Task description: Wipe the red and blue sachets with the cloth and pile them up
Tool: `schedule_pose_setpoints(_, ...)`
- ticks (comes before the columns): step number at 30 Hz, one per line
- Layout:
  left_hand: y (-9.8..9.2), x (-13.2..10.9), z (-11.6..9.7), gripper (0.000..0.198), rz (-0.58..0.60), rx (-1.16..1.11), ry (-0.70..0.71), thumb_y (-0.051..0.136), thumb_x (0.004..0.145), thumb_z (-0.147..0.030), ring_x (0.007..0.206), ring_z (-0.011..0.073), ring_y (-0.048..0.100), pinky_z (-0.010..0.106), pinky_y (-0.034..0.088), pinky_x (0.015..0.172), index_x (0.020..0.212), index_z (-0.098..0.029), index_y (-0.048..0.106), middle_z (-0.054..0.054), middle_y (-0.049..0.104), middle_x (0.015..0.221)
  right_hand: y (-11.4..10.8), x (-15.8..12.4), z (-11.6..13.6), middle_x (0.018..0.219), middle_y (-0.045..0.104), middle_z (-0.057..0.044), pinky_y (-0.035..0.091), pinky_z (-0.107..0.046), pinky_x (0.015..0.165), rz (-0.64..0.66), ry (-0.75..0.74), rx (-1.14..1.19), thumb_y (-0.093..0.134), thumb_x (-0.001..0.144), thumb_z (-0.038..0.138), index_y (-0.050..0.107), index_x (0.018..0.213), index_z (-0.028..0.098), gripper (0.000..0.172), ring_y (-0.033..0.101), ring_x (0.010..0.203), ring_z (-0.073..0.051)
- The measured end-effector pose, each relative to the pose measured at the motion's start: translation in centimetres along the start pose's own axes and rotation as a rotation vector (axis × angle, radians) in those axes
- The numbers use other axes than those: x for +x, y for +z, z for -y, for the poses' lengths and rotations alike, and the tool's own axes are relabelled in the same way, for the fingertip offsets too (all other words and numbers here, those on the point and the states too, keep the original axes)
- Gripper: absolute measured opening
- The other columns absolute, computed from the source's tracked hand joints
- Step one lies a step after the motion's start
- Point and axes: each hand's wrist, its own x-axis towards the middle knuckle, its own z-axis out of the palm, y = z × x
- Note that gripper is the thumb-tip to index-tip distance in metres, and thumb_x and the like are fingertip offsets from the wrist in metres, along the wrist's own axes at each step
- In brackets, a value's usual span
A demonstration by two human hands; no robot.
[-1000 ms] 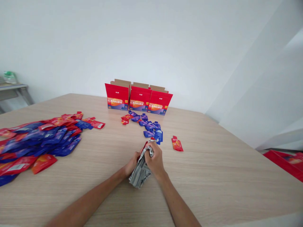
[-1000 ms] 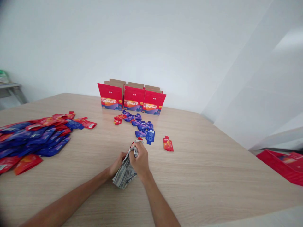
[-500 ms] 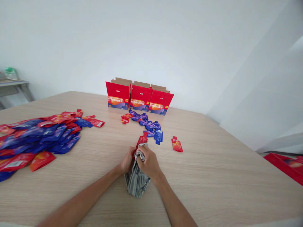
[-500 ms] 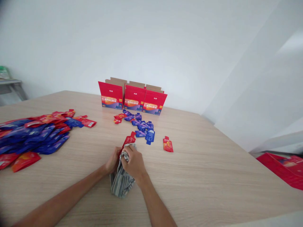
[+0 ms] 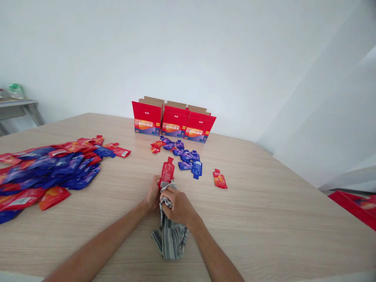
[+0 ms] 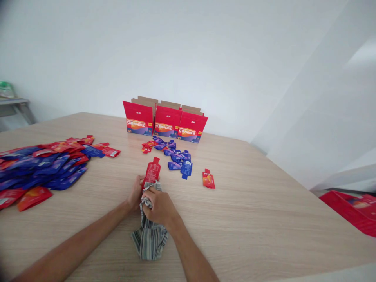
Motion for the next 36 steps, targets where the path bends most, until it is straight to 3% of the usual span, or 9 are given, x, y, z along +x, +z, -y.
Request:
schedule_pose_setpoints(5, 0.1, 0.4, -1.3, 0.023, 0.068, -0.074, -0.023, 0.069, 0.075, -0.028, 0.062, 0.012, 0.061, 0.024, 0.051, 0.064, 0.093, -0.014, 0.067, 0.001, 0.067, 0.074, -0.8, 0.1, 0.3, 0.09, 0.061, -0.001, 0.041, -0.024, 0.072, -0.147, 0.009, 0.034, 0.05, 0.08, 0.01, 0.057, 0.085, 0.022, 0.015, 0.058, 0.079, -0.015)
schedule_pose_setpoints(9, 0.0, 0.6, -1.0, 0.043, 0.099, -0.003, 0.044, 0.08, 0.07, -0.02, 0.061, 0.0087, 0.061, 0.02, 0.05, 0.061, 0.11, -0.019, 0.063, -0.004, 0.066, 0.077, -1.8, 0.1, 0.2, 0.086, 0.06, -0.002, 0.041, -0.025, 0.072, -0.312, -0.007, 0.081, 0.048, 0.08, 0.01, 0.056, 0.082, 0.022, 0.014, 0.057, 0.079, -0.016)
schedule_pose_setpoints(14, -0.3, 0.6, -0.4, 0.047, 0.152, 0.19, 0.106, 0.082, 0.073, -0.029, 0.068, 0.0131, 0.065, 0.023, 0.051, 0.063, 0.115, -0.019, 0.063, 0.002, 0.072, 0.089, -1.5, 0.1, 0.4, 0.084, 0.059, -0.002, 0.041, -0.025, 0.07, -0.298, -0.009, 0.055, 0.048, 0.08, 0.012, 0.056, 0.081, 0.022, 0.012, 0.056, 0.077, -0.017)
schedule_pose_setpoints(20, 0.1, 0.0, 0.9, 0.047, 0.265, 0.247, 0.037, 0.073, 0.08, -0.038, 0.107, 0.0252, 0.066, 0.035, 0.05, 0.093, 0.123, -0.021, 0.066, 0.007, 0.073, 0.112, -0.7, 0.3, -0.6, 0.091, 0.062, -0.002, 0.042, -0.026, 0.074, -0.27, 0.141, -0.042, 0.049, 0.083, 0.013, 0.058, 0.087, 0.022, 0.014, 0.058, 0.081, -0.017)
schedule_pose_setpoints(23, 0.4, -0.5, 1.4, 0.041, 0.365, 0.368, 0.089, 0.07, 0.082, -0.046, 0.125, 0.0279, 0.057, 0.041, 0.036, 0.113, 0.116, -0.022, 0.071, 0.006, 0.073, 0.116, -1.1, 0.3, -1.4, 0.09, 0.062, -0.003, 0.042, -0.027, 0.075, -0.377, 0.205, -0.07, 0.049, 0.085, 0.016, 0.058, 0.087, 0.022, 0.011, 0.058, 0.082, -0.018)
schedule_pose_setpoints(27, 0.8, -1.3, 1.5, 0.042, 0.469, 0.468, 0.078, 0.064, 0.086, -0.052, 0.134, 0.0279, 0.048, 0.04, 0.024, 0.121, 0.114, -0.021, 0.073, 0.006, 0.072, 0.118, -1.9, 0.3, -1.9, 0.085, 0.061, -0.002, 0.041, -0.027, 0.075, -0.503, 0.258, -0.089, 0.047, 0.087, 0.019, 0.057, 0.086, 0.021, 0.011, 0.057, 0.08, -0.018)
schedule_pose_setpoints(31, 0.8, -1.6, 1.8, 0.037, 0.392, 0.397, 0.086, 0.069, 0.084, -0.047, 0.134, 0.0262, 0.049, 0.039, 0.023, 0.121, 0.11, -0.021, 0.073, 0.007, 0.073, 0.117, -1.8, 0.3, -1.8, 0.087, 0.063, -0.002, 0.041, -0.027, 0.075, -0.393, 0.25, -0.079, 0.048, 0.086, 0.016, 0.058, 0.088, 0.021, 0.011, 0.058, 0.082, -0.018)
schedule_pose_setpoints(36, 1.0, -1.0, 1.9, 0.042, 0.218, 0.128, -0.06, 0.07, 0.081, -0.05, 0.117, 0.0281, 0.062, 0.04, 0.044, 0.107, 0.105, -0.016, 0.073, 0.009, 0.075, 0.1, -0.8, 0.2, -1.0, 0.093, 0.065, -0.003, 0.042, -0.026, 0.076, -0.178, 0.194, -0.077, 0.051, 0.084, 0.012, 0.059, 0.091, 0.022, 0.015, 0.06, 0.083, -0.018)
